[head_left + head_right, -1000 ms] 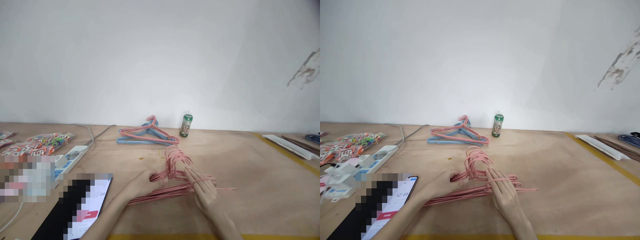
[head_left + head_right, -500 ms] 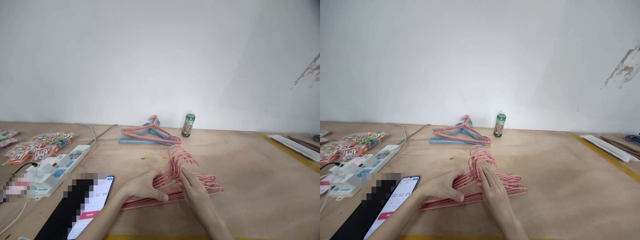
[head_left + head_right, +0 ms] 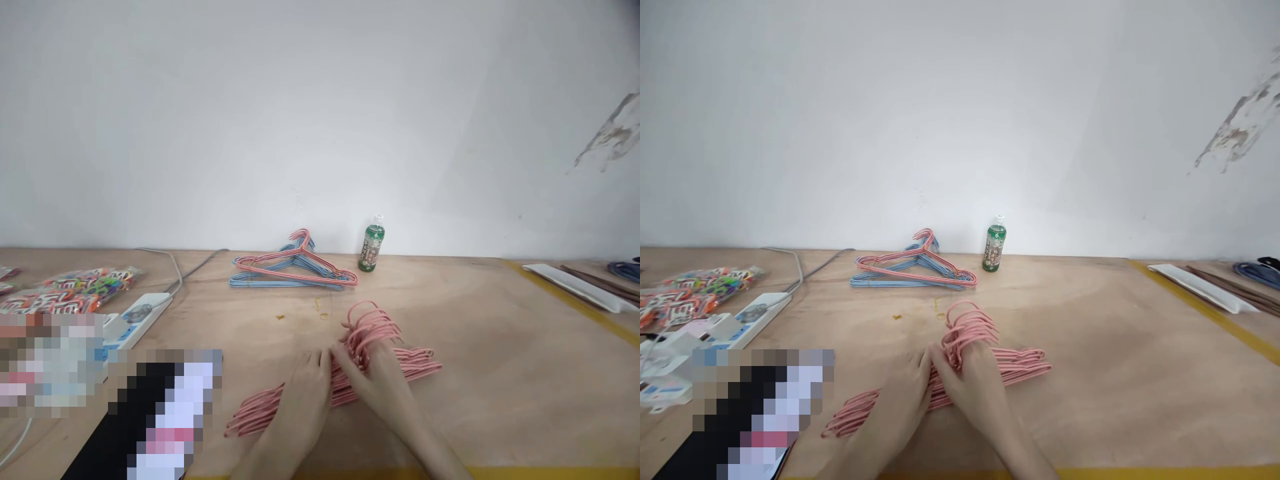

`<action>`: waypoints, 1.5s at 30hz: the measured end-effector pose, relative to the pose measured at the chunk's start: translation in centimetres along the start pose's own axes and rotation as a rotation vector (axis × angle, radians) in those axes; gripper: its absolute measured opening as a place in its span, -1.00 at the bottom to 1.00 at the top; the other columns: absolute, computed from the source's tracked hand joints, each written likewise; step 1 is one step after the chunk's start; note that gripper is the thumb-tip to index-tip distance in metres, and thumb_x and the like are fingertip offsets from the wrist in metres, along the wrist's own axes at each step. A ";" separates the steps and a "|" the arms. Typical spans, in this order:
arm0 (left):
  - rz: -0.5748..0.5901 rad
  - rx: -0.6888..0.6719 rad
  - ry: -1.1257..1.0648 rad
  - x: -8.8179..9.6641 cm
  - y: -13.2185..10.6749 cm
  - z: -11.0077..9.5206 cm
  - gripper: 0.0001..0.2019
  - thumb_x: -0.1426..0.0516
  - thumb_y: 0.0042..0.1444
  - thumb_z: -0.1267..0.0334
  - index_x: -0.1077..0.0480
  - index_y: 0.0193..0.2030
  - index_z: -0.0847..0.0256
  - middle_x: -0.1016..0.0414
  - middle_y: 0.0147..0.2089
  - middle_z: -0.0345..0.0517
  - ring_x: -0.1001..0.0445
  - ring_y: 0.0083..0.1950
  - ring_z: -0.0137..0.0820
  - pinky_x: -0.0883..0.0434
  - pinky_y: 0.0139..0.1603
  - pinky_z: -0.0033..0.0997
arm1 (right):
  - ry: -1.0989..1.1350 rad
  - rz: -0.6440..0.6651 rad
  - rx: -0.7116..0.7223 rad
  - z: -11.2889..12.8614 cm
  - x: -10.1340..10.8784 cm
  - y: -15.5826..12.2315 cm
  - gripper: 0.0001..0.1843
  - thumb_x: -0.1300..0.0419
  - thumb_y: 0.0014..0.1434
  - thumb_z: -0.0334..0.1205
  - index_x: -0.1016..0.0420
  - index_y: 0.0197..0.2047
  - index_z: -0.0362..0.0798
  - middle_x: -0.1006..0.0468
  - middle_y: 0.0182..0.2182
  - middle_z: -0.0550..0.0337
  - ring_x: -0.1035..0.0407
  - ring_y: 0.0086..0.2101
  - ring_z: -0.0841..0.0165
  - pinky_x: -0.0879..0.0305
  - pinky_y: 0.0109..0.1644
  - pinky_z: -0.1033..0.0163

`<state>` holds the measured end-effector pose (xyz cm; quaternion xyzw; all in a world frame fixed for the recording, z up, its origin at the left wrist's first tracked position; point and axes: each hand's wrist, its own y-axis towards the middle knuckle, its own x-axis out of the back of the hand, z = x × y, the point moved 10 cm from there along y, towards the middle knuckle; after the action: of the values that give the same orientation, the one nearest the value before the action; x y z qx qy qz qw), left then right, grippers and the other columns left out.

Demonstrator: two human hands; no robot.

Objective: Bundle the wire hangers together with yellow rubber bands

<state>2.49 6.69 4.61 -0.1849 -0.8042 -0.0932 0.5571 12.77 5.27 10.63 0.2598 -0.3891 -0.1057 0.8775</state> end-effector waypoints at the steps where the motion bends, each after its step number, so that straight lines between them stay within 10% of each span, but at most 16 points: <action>1: 0.005 0.021 0.032 -0.1 -0.1 0.0 -0.61 0.09 0.10 0.49 -0.33 0.04 0.25 -0.41 0.03 0.10 -0.35 0.04 -0.18 -0.24 0.07 -0.24 | 0.017 -0.040 -0.032 -0.1 -0.1 0.2 -0.60 -0.02 0.30 -0.06 -0.27 -0.54 -0.02 -0.31 -0.65 0.30 -0.23 -0.60 0.44 -0.17 -0.50 0.32; 7: -0.032 0.219 0.122 0.1 -1.0 2.8 -0.45 -0.02 -0.04 0.48 -0.25 0.17 0.28 -0.42 0.03 0.09 -0.33 0.08 -0.11 -0.21 0.06 -0.22 | -0.006 -0.233 -0.039 0.1 0.0 -0.4 -0.54 0.03 0.32 -0.10 -0.43 -0.54 -0.07 -0.42 -0.66 0.15 -0.29 -0.62 0.38 -0.18 -0.51 0.28; 15: -0.012 0.172 0.090 -0.8 -0.7 4.5 -0.45 0.07 -0.04 0.57 -0.28 0.12 0.20 -0.41 0.08 0.03 -0.33 0.11 -0.22 -0.20 0.07 -0.32 | 0.080 -0.134 -0.016 0.0 0.0 -0.5 -0.76 -0.06 0.27 -0.16 -0.50 -0.29 -0.07 -0.59 -0.41 0.10 -0.49 -0.36 0.29 -0.33 -0.23 0.26; 28: 0.036 0.158 0.134 -1.9 -0.4 4.3 -0.56 0.03 -0.05 0.46 -0.36 0.00 0.17 -0.54 -0.12 0.02 -0.49 -0.10 -0.14 -0.29 -0.21 -0.29 | -0.322 -0.297 -0.084 -1.3 -0.1 -2.5 -0.58 -0.07 0.21 0.01 -0.37 -0.60 0.01 -0.42 -0.67 0.13 -0.35 -0.58 0.25 -0.21 -0.45 0.18; 34: 0.037 0.153 0.055 -2.1 -0.8 4.3 -0.50 0.01 -0.03 0.42 -0.36 0.09 0.05 -0.55 -0.08 -0.05 -0.50 -0.08 -0.16 -0.29 -0.20 -0.29 | -0.254 -0.403 0.051 -1.8 -0.3 -4.3 -0.68 0.00 0.25 -0.07 -0.57 -0.20 0.05 -0.54 -0.52 0.08 -0.47 -0.42 0.11 -0.37 -0.42 0.07; 45: 0.106 0.075 -0.092 -0.8 -1.8 4.2 -0.62 -0.05 0.01 0.35 -0.38 0.01 0.14 -0.52 -0.06 -0.01 -0.46 -0.06 -0.14 -0.31 -0.12 -0.27 | -0.299 -0.241 -0.041 -3.5 -6.2 -1.2 -0.66 0.00 0.25 -0.17 -0.60 -0.21 -0.04 -0.54 -0.50 0.01 -0.48 -0.38 0.07 -0.38 -0.35 0.01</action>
<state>-1.61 6.36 2.42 -0.2103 -0.8209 -0.0245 0.5303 11.14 8.01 4.13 0.2679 -0.4789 -0.2552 0.7961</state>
